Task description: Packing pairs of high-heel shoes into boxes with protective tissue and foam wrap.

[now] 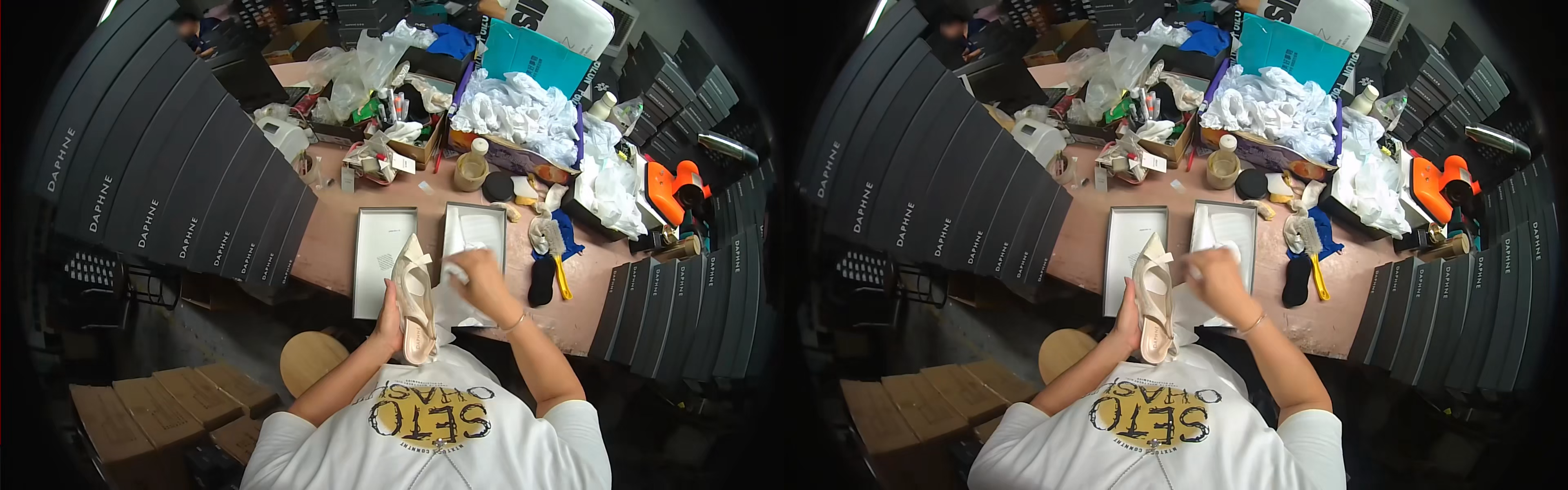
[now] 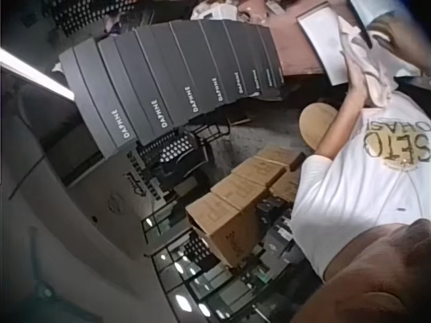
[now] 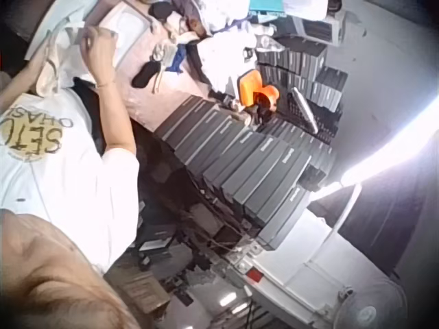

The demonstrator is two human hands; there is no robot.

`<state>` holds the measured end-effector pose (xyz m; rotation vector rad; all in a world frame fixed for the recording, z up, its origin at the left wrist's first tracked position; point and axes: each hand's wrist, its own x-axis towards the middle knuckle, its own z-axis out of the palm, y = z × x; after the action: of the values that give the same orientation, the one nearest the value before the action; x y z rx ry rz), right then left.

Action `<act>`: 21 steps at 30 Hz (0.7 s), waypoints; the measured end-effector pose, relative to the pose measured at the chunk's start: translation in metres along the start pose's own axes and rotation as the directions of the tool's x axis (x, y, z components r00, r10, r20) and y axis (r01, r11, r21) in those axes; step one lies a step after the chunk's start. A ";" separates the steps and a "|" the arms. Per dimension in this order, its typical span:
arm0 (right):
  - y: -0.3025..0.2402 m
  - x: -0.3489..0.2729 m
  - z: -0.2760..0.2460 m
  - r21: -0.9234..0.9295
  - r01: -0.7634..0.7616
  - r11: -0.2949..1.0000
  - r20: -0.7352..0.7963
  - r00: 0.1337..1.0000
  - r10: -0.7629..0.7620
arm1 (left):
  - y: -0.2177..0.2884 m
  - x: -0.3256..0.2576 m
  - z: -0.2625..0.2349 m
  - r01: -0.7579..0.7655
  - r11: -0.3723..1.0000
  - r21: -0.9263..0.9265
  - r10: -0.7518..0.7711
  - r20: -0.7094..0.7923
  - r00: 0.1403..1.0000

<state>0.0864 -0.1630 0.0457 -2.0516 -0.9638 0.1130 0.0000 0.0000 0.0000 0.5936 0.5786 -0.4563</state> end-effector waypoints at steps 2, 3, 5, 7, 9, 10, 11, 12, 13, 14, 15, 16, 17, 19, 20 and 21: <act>-0.018 -0.008 0.018 -0.207 0.059 0.977 0.018 0.998 -0.057 | -0.006 -0.008 0.002 -0.008 0.998 -0.062 0.009 0.015 1.000; -0.012 0.000 0.022 -0.434 0.170 0.885 0.015 0.983 -0.181 | -0.005 -0.001 0.016 -0.103 0.994 -0.026 0.103 -0.008 0.995; 0.000 -0.006 0.038 -0.453 0.183 0.873 0.079 0.983 -0.165 | -0.028 -0.009 0.011 -0.126 0.991 0.042 0.129 -0.083 0.988; 0.008 -0.013 0.052 -0.432 0.176 0.885 0.143 0.982 -0.126 | -0.035 -0.011 0.001 -0.055 0.998 0.015 0.057 -0.100 0.993; 0.005 -0.024 0.058 -0.387 0.144 0.911 0.076 0.989 -0.124 | -0.039 -0.015 -0.004 -0.085 0.996 -0.013 0.083 -0.123 0.989; -0.008 -0.027 0.045 -0.343 0.098 0.934 0.071 0.994 -0.079 | -0.038 -0.017 -0.003 -0.115 0.992 -0.058 0.107 -0.137 0.985; -0.016 -0.029 0.033 -0.298 0.052 0.953 0.070 0.997 -0.033 | -0.036 -0.018 -0.003 -0.147 0.984 -0.102 0.131 -0.152 0.980; -0.015 -0.036 0.020 -0.237 0.025 0.971 -0.042 0.998 -0.036 | -0.034 -0.014 -0.012 -0.152 0.983 -0.099 0.138 -0.134 0.981; -0.010 -0.039 0.005 -0.347 -0.028 0.937 -0.115 0.993 -0.012 | -0.030 -0.012 -0.018 -0.137 0.987 -0.080 0.125 -0.148 0.981; 0.013 -0.043 -0.001 -0.391 -0.073 0.918 -0.307 0.950 -0.055 | -0.027 -0.008 -0.020 -0.113 0.992 -0.061 0.102 -0.155 0.983; 0.029 -0.042 -0.013 -0.426 -0.138 0.894 -0.311 0.950 -0.002 | -0.024 -0.006 -0.024 -0.088 0.995 -0.041 0.080 -0.163 0.983; 0.040 -0.037 -0.019 -0.474 -0.194 0.859 -0.271 0.960 0.067 | -0.023 -0.001 -0.025 -0.085 0.996 -0.025 0.081 -0.137 0.987; 0.040 -0.035 -0.015 -0.422 -0.195 0.886 -0.301 0.951 0.066 | -0.025 0.001 -0.022 -0.098 0.994 -0.044 0.090 -0.153 0.984; 0.021 -0.019 -0.004 -0.306 -0.192 0.932 -0.368 0.927 0.070 | -0.022 0.006 -0.013 -0.125 0.990 -0.070 0.110 -0.186 0.976; -0.001 -0.015 0.003 0.073 -0.286 0.955 -0.123 0.948 0.293 | -0.017 0.008 -0.014 -0.111 0.992 -0.056 0.098 -0.197 0.975; -0.020 -0.008 0.008 0.352 -0.303 0.886 0.116 0.953 0.279 | -0.014 0.007 -0.017 -0.081 0.993 -0.084 0.066 -0.160 0.985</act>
<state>0.0658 -0.1557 0.0530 -1.8342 -0.6063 0.4852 -0.0087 -0.0015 -0.0213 0.5653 0.7216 -0.3133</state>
